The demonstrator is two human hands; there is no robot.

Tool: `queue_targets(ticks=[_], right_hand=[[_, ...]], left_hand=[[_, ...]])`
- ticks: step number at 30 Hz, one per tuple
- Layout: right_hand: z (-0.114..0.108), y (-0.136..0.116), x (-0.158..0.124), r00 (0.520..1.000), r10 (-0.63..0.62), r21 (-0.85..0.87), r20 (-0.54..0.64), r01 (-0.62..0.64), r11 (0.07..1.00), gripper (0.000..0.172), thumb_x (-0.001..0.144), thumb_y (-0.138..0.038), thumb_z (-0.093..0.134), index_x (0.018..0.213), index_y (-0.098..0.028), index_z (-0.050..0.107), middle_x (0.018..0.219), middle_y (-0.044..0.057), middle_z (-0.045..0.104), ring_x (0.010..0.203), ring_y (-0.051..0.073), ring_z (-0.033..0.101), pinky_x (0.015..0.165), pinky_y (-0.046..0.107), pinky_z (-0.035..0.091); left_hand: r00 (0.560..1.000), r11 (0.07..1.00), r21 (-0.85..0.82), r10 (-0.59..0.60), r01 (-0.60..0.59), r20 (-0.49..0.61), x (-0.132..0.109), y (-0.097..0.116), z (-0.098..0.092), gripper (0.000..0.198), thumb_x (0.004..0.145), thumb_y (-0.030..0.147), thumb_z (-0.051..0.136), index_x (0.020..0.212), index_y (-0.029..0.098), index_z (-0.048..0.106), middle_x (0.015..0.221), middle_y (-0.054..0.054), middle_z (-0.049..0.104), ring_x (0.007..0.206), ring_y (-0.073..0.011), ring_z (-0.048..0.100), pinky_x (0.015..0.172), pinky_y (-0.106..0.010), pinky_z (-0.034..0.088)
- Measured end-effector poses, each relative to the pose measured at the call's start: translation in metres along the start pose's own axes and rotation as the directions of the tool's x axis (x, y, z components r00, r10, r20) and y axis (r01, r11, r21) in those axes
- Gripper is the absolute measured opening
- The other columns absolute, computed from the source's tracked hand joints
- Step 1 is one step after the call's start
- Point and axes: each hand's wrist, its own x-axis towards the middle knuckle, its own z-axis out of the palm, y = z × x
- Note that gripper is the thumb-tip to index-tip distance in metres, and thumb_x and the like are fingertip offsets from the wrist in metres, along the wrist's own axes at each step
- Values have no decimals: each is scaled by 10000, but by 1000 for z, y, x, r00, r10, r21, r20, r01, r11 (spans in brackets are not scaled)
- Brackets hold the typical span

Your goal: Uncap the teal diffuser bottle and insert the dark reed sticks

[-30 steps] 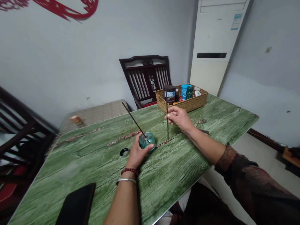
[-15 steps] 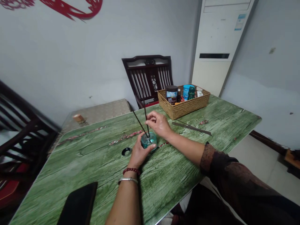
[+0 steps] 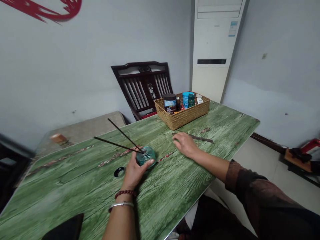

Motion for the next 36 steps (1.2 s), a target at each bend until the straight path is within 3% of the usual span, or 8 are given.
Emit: queue_targets(ticks=[4,7,17,25,28,32,34,36], right_hand=[[-22,57,-29,991,114,-353,71,-82,932,263,959,-164,540,1172,-152,696,1134,147,666,1079,272,553,939,368,414],[-25,76,-40,973,196,-497,120,-111,860,291,988,-164,467,1161,-160,700,1147,156,647,1079,290,531,909,383,401],[-21,79,-47,970,210,-515,121,-119,849,230,978,-245,528,1105,-156,699,1129,144,647,1084,295,537,910,383,392],[-30,68,-45,948,243,-481,204,-119,869,233,974,-201,488,1003,-151,713,1044,156,723,1006,264,637,863,330,420],[-36,60,-38,962,228,-333,151,-168,928,212,963,-202,492,1001,-168,697,967,124,744,898,238,668,787,310,430],[-42,36,-9,978,205,147,28,-206,967,136,875,-211,569,959,-190,674,812,37,730,757,184,660,739,284,452],[-44,14,10,982,187,453,-4,-165,876,138,833,-231,590,951,-192,651,791,17,723,728,168,659,721,281,476],[-43,-13,29,989,145,704,-16,-92,705,148,829,-302,613,937,-200,615,818,15,725,705,153,655,674,272,495]], left_hand=[[1000,1000,-24,20,-20,-3,1,2,1,751,647,553,806,1268,232,533,1155,-103,710,1050,-316,691,976,-508,514],[1000,999,-43,24,-24,-4,1,3,1,734,654,535,807,1263,231,535,1173,-106,704,1066,-311,691,983,-495,516],[1000,1000,2,9,-9,-2,1,-2,0,779,662,557,800,1305,221,520,1223,-126,689,1098,-321,681,994,-499,505],[1000,1000,-8,28,-28,-2,-1,-4,2,754,674,560,798,1290,223,523,1229,-123,684,1125,-321,670,1020,-504,488],[999,998,-45,32,-32,1,-3,-2,3,736,675,534,806,1281,223,529,1218,-119,693,1105,-309,682,1010,-486,499],[1000,998,-63,24,-24,-6,-5,0,3,725,666,505,820,1276,236,536,1196,-108,702,1095,-307,684,1013,-494,496],[1000,997,-70,18,-19,-11,-5,0,3,727,657,497,830,1274,242,541,1193,-103,703,1101,-308,682,1019,-500,491],[1000,996,-82,23,-23,-9,-5,-1,3,730,654,484,836,1277,246,540,1190,-97,704,1108,-306,680,1025,-501,487]])
